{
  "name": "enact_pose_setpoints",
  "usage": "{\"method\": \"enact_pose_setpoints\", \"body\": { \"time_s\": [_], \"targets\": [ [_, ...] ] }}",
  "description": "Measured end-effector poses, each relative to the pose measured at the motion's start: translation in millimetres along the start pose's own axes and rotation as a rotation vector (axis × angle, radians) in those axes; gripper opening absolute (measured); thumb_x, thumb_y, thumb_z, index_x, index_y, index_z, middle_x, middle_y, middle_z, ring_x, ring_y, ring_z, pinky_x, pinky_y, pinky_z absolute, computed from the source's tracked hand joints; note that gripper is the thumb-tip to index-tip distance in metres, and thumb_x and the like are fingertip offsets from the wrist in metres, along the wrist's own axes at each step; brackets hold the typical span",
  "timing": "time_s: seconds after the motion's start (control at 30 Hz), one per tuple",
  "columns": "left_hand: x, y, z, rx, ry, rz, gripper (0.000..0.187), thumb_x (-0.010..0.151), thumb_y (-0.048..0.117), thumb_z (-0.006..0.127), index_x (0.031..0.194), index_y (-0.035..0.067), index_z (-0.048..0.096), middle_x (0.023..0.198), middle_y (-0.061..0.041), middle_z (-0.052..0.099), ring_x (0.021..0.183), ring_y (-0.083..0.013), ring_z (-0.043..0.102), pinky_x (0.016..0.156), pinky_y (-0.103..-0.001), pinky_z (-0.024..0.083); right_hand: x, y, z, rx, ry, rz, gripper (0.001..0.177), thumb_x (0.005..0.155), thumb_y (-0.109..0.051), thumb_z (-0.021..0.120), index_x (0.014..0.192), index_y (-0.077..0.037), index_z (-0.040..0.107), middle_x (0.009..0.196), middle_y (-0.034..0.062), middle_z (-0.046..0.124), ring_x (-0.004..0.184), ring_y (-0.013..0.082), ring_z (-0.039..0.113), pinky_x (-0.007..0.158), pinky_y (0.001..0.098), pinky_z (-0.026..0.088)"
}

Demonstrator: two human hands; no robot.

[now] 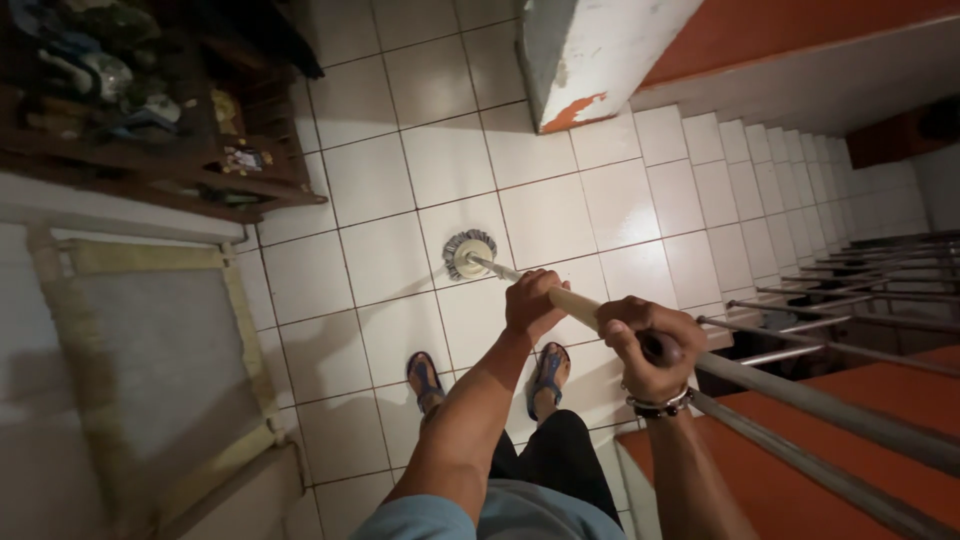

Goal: The recorder is mopping a tiled floor in a hallway area using a string mop.

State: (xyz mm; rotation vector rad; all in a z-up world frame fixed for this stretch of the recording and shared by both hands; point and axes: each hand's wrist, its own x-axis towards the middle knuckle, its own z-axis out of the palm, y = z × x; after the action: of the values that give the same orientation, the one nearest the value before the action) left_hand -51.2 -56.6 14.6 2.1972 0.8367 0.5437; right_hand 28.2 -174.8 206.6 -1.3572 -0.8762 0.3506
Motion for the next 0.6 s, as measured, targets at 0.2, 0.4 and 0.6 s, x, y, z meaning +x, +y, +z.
{"method": "enact_pose_setpoints", "body": {
  "time_s": [0.2, 0.4, 0.6],
  "targets": [
    [10, 32, 26, -0.049, -0.045, 0.026, 0.025, 0.084, 0.024, 0.076, 0.072, 0.011, 0.059, 0.074, -0.006, 0.066, 0.077, -0.0307, 0.067, 0.065, -0.044, 0.055, 11, -13, -33, -0.086, 0.022, -0.065, 0.013, 0.088, 0.004, 0.066, 0.076, 0.005, 0.064, 0.074, 0.0154, 0.070, 0.060, 0.0151, 0.064, 0.053, 0.0267, 0.050],
    [14, 63, 54, -0.114, -0.119, 0.040, 0.024, 0.084, 0.024, 0.077, 0.072, 0.010, 0.060, 0.074, -0.007, 0.066, 0.076, -0.0318, 0.066, 0.065, -0.044, 0.055, 5, -16, -64, -0.087, 0.093, -0.085, 0.015, 0.089, 0.005, 0.066, 0.075, 0.003, 0.061, 0.072, 0.0138, 0.067, 0.056, 0.0138, 0.063, 0.051, 0.0250, 0.048],
    [15, 84, 89, -0.168, -0.124, 0.139, 0.024, 0.086, 0.023, 0.076, 0.075, 0.010, 0.059, 0.076, -0.006, 0.066, 0.079, -0.0304, 0.067, 0.066, -0.043, 0.055, -5, -19, -99, -0.058, 0.157, -0.035, 0.012, 0.087, 0.006, 0.065, 0.076, 0.005, 0.061, 0.072, 0.0173, 0.067, 0.051, 0.0114, 0.057, 0.046, 0.0221, 0.044]
  ]
}}
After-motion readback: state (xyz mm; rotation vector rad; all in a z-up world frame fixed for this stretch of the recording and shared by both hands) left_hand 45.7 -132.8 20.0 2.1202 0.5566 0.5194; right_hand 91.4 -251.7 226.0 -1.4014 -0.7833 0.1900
